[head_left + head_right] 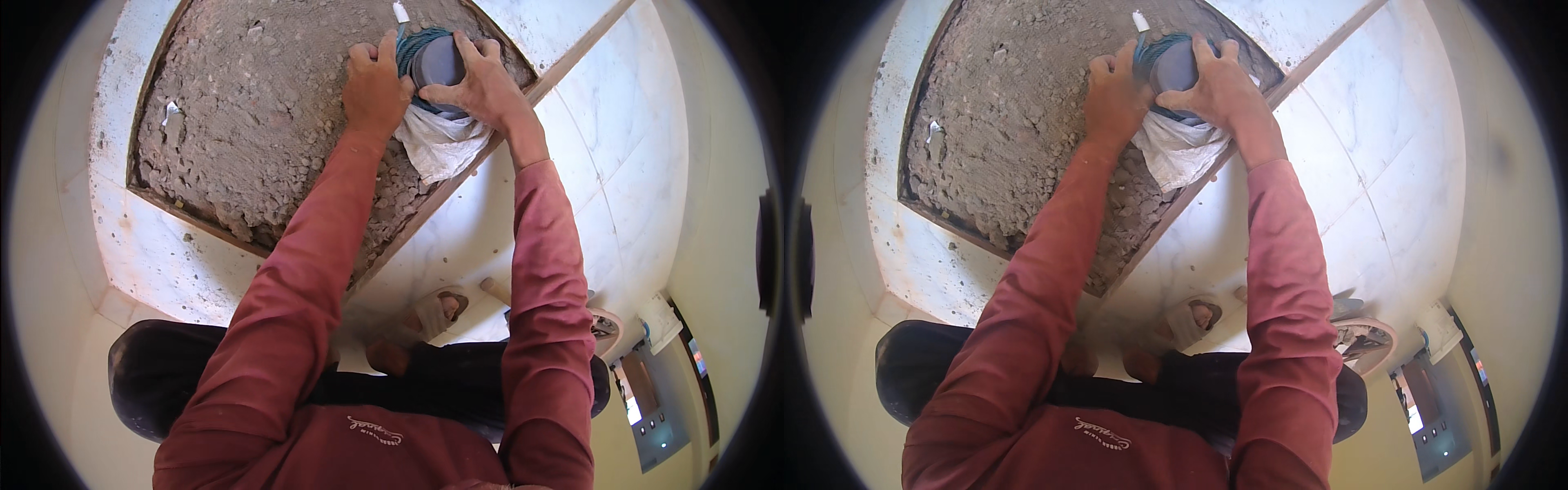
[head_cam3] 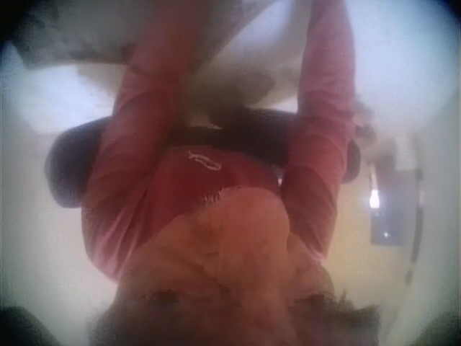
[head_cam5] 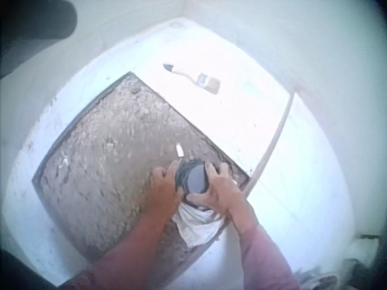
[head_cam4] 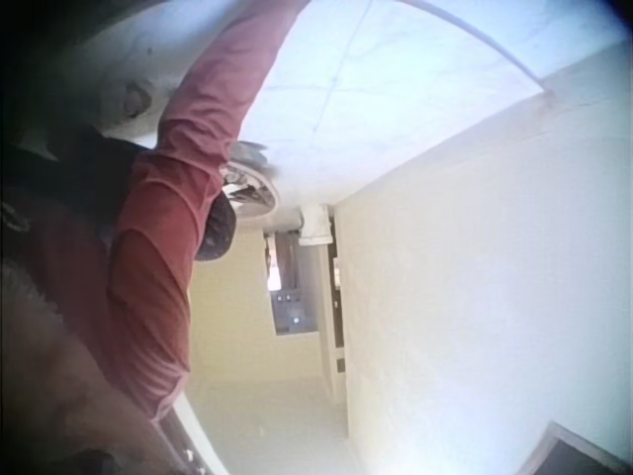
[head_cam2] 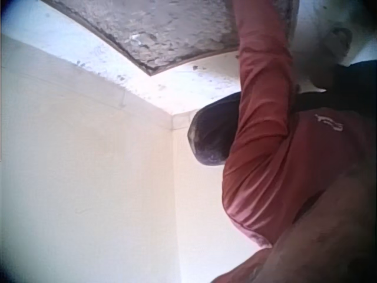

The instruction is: The person kneels on the floor and uses a cloth to wipe and smooth a square patch of wet cement or plaster. Another person assists by using a hammer and brush nearby. The recorder then stands, walks to a counter, and picks up a paint can and brush.

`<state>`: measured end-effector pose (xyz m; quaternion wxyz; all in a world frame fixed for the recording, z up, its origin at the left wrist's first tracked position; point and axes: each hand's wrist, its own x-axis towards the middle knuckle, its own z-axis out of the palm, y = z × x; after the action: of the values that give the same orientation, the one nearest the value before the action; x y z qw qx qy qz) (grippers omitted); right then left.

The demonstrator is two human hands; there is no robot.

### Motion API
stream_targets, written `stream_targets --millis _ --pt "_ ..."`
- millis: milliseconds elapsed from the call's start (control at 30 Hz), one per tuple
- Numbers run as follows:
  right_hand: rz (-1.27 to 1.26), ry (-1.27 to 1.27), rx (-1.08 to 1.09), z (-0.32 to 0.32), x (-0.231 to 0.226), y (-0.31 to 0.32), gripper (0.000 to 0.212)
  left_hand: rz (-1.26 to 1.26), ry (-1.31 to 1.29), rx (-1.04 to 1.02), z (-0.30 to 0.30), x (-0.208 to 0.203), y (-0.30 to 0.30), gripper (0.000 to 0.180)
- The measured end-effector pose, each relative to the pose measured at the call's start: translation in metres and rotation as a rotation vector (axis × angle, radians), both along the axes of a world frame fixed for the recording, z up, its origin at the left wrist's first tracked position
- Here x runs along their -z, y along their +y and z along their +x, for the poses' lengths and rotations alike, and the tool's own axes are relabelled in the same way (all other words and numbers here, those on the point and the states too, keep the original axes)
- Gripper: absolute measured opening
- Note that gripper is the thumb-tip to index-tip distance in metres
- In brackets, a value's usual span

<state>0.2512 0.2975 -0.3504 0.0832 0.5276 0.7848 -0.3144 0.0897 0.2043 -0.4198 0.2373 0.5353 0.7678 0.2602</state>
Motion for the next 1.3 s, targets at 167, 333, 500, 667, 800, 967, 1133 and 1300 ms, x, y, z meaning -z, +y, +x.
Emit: stream_targets --millis 167,333,500,667,800,967,1133,1300 --pt "-0.003 -0.023 -0.001 -0.002 -0.005 0.000 0.126 -0.024 0.034 -0.038 0.013 -0.006 0.000 0.090" --pt "0.017 -0.046 -0.008 -0.002 -0.001 -0.002 0.128 -0.042 0.029 -0.059 0.020 -0.006 0.000 0.089" --pt "0.018 -0.080 0.008 -0.002 0.000 -0.008 0.128 0.007 -0.013 -0.039 0.021 -0.005 -0.006 0.084" --pt "0.087 -0.109 0.011 -0.010 -0.001 -0.014 0.121 0.101 -0.052 0.024 0.008 0.004 -0.011 0.076" --pt "0.123 -0.120 0.023 -0.018 -0.004 -0.026 0.118 0.092 -0.160 0.092 -0.005 -0.002 -0.016 0.066" --pt "0.309 -0.238 0.010 -0.034 -0.002 -0.043 0.114 0.189 -0.286 0.051 -0.019 0.009 -0.015 0.058" --pt "0.288 -0.213 0.032 -0.038 -0.001 -0.043 0.112 0.188 -0.387 -0.074 -0.012 0.006 -0.017 0.047" --pt "0.393 -0.289 0.029 -0.047 0.003 -0.049 0.115 0.259 -0.421 -0.291 0.005 -0.013 -0.027 0.033"
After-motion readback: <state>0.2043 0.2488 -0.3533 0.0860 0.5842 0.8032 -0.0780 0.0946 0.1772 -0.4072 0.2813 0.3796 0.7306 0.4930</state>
